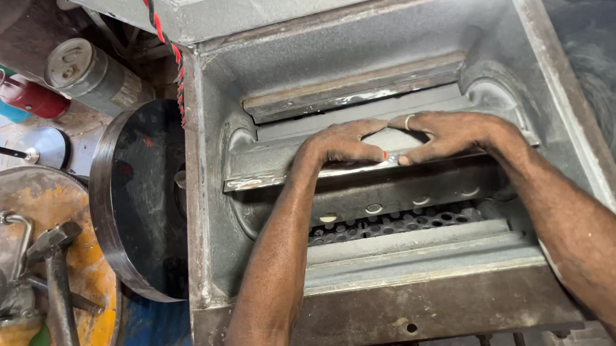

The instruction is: The person repeatedly places and repositions a metal plate inside a machine hopper, pressing and sliding it into place. They also briefly reach under the machine to adjust a belt or pulley. The task involves repeated handling of the same metal part without a visible final state change.

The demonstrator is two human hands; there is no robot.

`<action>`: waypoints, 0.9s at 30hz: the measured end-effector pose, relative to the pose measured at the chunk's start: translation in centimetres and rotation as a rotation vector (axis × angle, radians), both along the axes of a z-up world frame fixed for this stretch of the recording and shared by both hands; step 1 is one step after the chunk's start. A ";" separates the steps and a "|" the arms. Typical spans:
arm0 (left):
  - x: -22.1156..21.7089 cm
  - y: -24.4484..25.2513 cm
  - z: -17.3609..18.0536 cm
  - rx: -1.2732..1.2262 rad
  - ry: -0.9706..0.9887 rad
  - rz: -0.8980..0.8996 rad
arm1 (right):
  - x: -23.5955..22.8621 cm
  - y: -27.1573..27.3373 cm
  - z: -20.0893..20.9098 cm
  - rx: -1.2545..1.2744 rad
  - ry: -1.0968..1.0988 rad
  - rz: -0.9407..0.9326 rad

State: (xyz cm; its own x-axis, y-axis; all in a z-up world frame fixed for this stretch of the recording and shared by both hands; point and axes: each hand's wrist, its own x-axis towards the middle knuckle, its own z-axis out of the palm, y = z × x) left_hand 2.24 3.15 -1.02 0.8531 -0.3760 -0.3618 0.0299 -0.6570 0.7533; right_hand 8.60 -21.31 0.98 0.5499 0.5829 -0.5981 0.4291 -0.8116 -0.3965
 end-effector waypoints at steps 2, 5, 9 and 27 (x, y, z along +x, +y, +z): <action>0.1 0.0 0.1 0.031 -0.033 0.001 | -0.3 0.3 0.2 -0.032 -0.020 0.037; -0.1 0.0 0.1 0.052 -0.011 0.018 | -0.7 0.9 0.6 0.032 -0.055 0.066; -0.1 -0.1 0.0 0.068 -0.018 0.016 | -1.2 1.1 1.1 0.014 -0.065 0.042; -0.3 0.1 0.4 0.042 -0.023 0.029 | -1.0 0.6 -0.1 0.038 -0.090 0.102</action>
State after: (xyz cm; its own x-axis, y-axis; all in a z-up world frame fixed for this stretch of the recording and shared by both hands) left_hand 1.93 3.23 -0.62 0.8717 -0.3361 -0.3565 0.0322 -0.6868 0.7261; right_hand 7.60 -20.71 0.90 0.5374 0.6596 -0.5255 0.5440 -0.7472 -0.3817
